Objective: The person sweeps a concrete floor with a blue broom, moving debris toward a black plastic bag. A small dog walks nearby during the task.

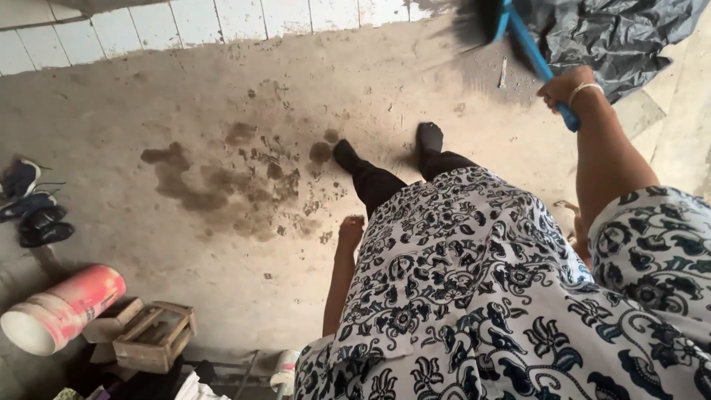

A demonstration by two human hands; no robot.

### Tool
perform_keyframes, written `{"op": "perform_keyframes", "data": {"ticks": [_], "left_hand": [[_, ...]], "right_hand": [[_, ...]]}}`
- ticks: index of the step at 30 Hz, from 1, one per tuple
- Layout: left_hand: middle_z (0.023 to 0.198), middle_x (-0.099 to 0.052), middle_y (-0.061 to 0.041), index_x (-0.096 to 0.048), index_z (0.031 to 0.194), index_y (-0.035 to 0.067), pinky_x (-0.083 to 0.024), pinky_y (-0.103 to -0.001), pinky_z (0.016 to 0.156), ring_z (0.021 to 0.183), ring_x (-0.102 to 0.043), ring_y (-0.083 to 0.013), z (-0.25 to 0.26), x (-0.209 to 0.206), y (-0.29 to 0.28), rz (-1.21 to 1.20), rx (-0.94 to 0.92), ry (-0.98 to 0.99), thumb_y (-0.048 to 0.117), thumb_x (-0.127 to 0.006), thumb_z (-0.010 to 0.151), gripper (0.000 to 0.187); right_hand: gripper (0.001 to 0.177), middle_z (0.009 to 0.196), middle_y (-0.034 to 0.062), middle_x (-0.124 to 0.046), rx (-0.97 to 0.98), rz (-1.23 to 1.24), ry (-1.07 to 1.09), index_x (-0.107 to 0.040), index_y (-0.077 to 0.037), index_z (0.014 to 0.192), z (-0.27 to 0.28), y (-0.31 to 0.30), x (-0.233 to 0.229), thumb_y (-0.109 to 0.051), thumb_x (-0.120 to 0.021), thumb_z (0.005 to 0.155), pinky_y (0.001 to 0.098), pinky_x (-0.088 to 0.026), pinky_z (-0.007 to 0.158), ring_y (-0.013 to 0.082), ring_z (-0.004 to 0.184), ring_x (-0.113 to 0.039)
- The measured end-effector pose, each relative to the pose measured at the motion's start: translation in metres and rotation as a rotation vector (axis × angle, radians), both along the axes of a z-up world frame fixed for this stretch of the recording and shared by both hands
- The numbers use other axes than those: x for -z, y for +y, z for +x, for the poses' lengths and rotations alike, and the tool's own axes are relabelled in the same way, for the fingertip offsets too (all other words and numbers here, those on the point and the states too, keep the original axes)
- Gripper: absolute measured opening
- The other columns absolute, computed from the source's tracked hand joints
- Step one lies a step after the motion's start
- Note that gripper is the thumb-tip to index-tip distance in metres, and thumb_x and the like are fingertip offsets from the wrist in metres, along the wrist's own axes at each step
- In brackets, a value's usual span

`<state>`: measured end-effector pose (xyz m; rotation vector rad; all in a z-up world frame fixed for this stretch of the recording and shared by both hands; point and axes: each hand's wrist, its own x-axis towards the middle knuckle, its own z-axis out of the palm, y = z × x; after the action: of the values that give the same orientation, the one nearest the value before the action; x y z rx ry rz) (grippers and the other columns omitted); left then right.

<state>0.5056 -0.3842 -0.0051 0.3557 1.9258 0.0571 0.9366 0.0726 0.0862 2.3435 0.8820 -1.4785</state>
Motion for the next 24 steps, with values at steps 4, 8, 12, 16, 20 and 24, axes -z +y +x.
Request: {"op": "perform_keyframes", "data": {"ticks": [4,8,12,16,20,24], "left_hand": [[0.103,-0.075,-0.009,-0.067,0.108,0.011,-0.054,-0.037,0.080,0.090,-0.071,-0.0222,-0.001,-0.032,0.045,0.132,-0.256,0.001,0.035,-0.057,0.090,0.032],[0.105,-0.069,-0.009,-0.065,0.114,0.009,-0.056,-0.036,0.066,0.092,-0.068,-0.0209,0.010,-0.065,0.080,0.153,-0.364,-0.011,0.035,-0.054,0.088,0.038],[0.110,-0.073,-0.008,-0.066,0.110,0.011,-0.055,-0.035,0.084,0.093,-0.072,-0.0219,0.024,-0.036,0.062,0.175,-0.310,-0.019,0.037,-0.058,0.092,0.033],[0.106,-0.074,-0.010,-0.069,0.113,0.014,-0.051,-0.044,0.095,0.104,-0.069,-0.0284,0.038,-0.026,0.044,0.075,-0.191,0.007,0.043,-0.059,0.088,0.040],[0.118,-0.075,-0.016,-0.071,0.125,0.018,-0.049,-0.050,0.108,0.119,-0.067,-0.0373,0.043,0.006,0.027,0.110,-0.132,-0.041,0.047,-0.063,0.092,0.044],[0.113,-0.074,-0.023,-0.069,0.128,0.003,-0.044,-0.053,0.109,0.107,-0.071,-0.0357,0.036,0.062,0.004,0.155,-0.165,-0.071,0.042,-0.053,0.093,0.055]], "right_hand": [[0.018,0.078,0.0024,-0.057,-0.076,-0.110,0.080,-0.059,-0.009,0.089,0.054,0.007,0.060,-0.026,-0.056,0.084,0.0274,-0.046,0.059,0.0140,0.067,-0.057],[0.024,0.067,-0.0045,-0.039,0.445,0.082,0.352,-0.041,-0.017,0.087,0.016,-0.033,-0.043,-0.011,-0.059,0.102,0.0241,-0.031,0.046,0.0032,0.048,-0.036],[0.040,0.057,-0.0147,-0.034,0.660,-0.242,1.005,-0.038,-0.026,0.072,0.005,-0.074,-0.098,-0.026,-0.046,0.111,0.0119,-0.032,0.042,-0.0059,0.042,-0.035],[0.033,0.059,-0.0118,-0.043,0.959,-0.422,1.446,-0.046,-0.017,0.080,-0.037,-0.096,-0.121,-0.021,-0.047,0.112,0.0126,-0.049,0.043,-0.0029,0.040,-0.049],[0.036,0.057,-0.0154,-0.036,0.839,-0.558,1.411,-0.042,-0.017,0.077,-0.109,-0.099,-0.136,-0.021,-0.042,0.113,0.0157,-0.048,0.041,-0.0012,0.034,-0.046],[0.035,0.058,-0.0145,-0.034,0.588,-0.607,1.267,-0.045,-0.019,0.079,-0.195,-0.085,-0.135,-0.030,-0.049,0.111,0.0178,-0.045,0.034,-0.0020,0.035,-0.044]]}}
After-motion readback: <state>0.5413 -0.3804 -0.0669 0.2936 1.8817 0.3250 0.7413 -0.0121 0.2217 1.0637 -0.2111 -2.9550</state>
